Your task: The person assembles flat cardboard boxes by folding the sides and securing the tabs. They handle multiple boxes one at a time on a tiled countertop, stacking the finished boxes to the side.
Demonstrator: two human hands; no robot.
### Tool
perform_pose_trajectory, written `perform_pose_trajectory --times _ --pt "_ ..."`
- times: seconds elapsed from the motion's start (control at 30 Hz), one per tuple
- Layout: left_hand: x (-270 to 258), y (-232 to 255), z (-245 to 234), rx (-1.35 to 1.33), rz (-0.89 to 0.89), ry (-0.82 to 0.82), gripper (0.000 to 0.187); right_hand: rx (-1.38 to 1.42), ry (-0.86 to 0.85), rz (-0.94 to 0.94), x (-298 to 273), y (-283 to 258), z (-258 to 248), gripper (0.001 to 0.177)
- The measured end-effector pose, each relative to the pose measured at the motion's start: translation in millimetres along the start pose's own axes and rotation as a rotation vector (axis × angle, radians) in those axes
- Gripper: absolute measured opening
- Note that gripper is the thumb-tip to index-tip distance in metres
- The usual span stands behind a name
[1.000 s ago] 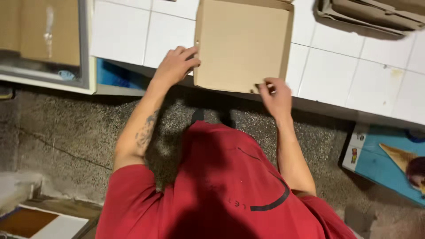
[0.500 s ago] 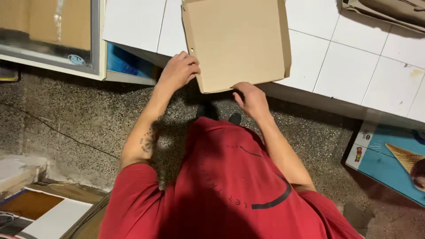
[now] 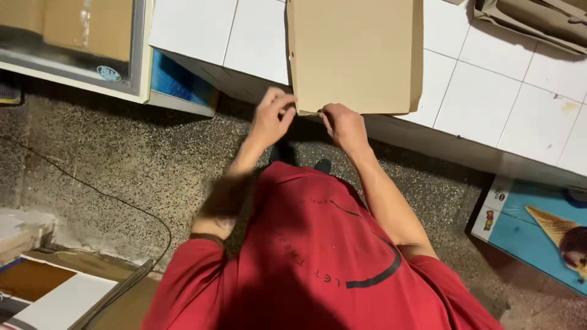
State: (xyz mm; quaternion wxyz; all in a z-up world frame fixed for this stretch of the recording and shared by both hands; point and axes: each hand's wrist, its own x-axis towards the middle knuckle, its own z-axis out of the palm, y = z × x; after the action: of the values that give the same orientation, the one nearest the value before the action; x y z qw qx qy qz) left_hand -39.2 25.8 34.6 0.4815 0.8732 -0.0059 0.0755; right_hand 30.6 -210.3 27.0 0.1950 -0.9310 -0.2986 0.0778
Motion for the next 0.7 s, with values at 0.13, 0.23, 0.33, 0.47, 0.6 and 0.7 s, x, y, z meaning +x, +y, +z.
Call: perform_pose_trajectory --times 0.13,0.23,0.33,0.47,0.6,0.7 --pt "-24 1 31 -0.519 -0.284 0.144 0.041 0.108 -0.004 -0.025 -2 -5 -4 0.010" --pt "-21 2 48 -0.751 -0.495 0.225 0.047 0.206 0.001 -0.035 0 -11 -14 0.009" --pt "-17 -5 60 -0.817 -0.552 0.287 0.040 0.291 -0.004 -0.037 0 -12 -16 0.007" --pt "-12 -16 66 -0.788 -0.548 0.333 0.038 0.372 0.010 -0.039 5 -11 -17 0.006" --pt "-11 -2 59 -0.736 -0.535 0.354 0.037 0.378 0.008 -0.033 4 -14 -19 0.006" --pt "-10 2 57 -0.657 -0.526 0.360 0.033 0.390 0.010 -0.066 4 -13 -18 0.006"
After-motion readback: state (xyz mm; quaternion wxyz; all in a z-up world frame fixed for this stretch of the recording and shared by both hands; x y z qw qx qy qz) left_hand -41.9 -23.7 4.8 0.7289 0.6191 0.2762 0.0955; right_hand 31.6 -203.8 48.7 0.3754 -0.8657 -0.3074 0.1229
